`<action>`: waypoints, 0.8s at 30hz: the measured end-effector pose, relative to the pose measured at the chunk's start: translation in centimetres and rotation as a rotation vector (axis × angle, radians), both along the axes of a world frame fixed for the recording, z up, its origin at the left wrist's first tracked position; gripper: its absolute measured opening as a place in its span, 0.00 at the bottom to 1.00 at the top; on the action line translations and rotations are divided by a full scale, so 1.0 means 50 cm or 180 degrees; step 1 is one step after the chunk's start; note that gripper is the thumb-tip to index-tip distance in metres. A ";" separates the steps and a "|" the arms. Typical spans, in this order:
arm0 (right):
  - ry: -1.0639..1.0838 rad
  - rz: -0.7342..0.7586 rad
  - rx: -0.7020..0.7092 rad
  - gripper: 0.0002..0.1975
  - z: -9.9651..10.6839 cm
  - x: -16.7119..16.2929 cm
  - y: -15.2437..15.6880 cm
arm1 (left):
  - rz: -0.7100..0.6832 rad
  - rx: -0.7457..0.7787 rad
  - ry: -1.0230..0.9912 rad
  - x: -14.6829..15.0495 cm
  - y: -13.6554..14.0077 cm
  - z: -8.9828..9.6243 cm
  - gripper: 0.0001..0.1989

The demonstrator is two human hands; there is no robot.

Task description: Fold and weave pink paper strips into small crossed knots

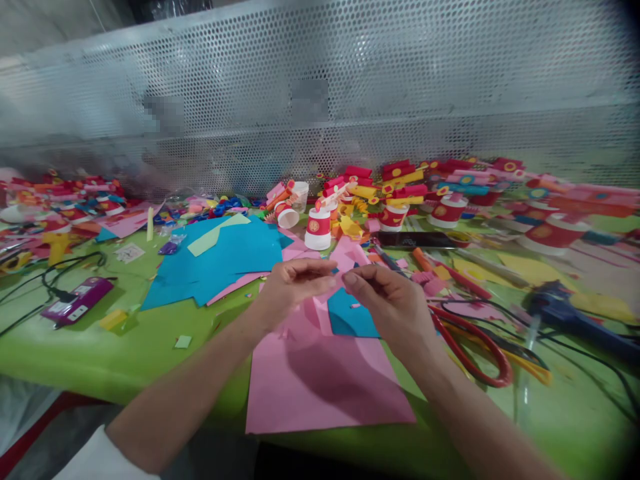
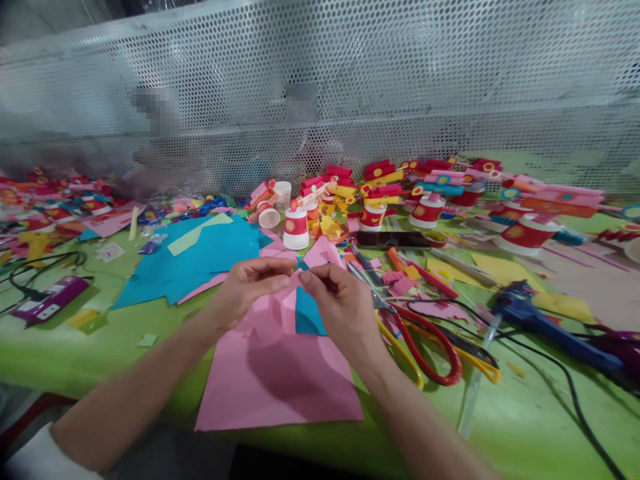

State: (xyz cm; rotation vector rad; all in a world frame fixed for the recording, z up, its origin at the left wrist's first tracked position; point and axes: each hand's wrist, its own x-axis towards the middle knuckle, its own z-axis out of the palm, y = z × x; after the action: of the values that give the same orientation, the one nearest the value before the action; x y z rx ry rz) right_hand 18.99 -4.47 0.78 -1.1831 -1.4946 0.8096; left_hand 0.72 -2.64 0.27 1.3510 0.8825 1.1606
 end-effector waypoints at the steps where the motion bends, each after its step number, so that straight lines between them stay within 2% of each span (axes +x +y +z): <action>1: -0.0011 -0.0006 -0.0011 0.14 0.000 -0.001 0.000 | 0.0036 0.0057 0.0046 -0.002 0.000 0.002 0.17; 11: -0.0134 0.0174 0.0017 0.13 -0.003 -0.005 -0.003 | -0.0069 0.0379 0.0516 -0.002 0.002 0.009 0.10; 17: -0.0117 0.0188 0.0117 0.13 -0.009 -0.007 -0.002 | -0.0096 0.0427 0.0404 -0.002 0.006 0.004 0.09; 24: 0.0069 0.0139 0.0121 0.13 -0.017 -0.010 0.002 | 0.0089 0.0523 0.0325 0.000 0.006 0.003 0.10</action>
State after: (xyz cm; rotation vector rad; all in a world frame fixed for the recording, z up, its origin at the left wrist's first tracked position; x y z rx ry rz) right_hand 18.50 -4.35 -0.05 -1.1136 -1.5161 0.8174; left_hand 0.73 -2.37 0.41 1.5473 0.8966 1.2155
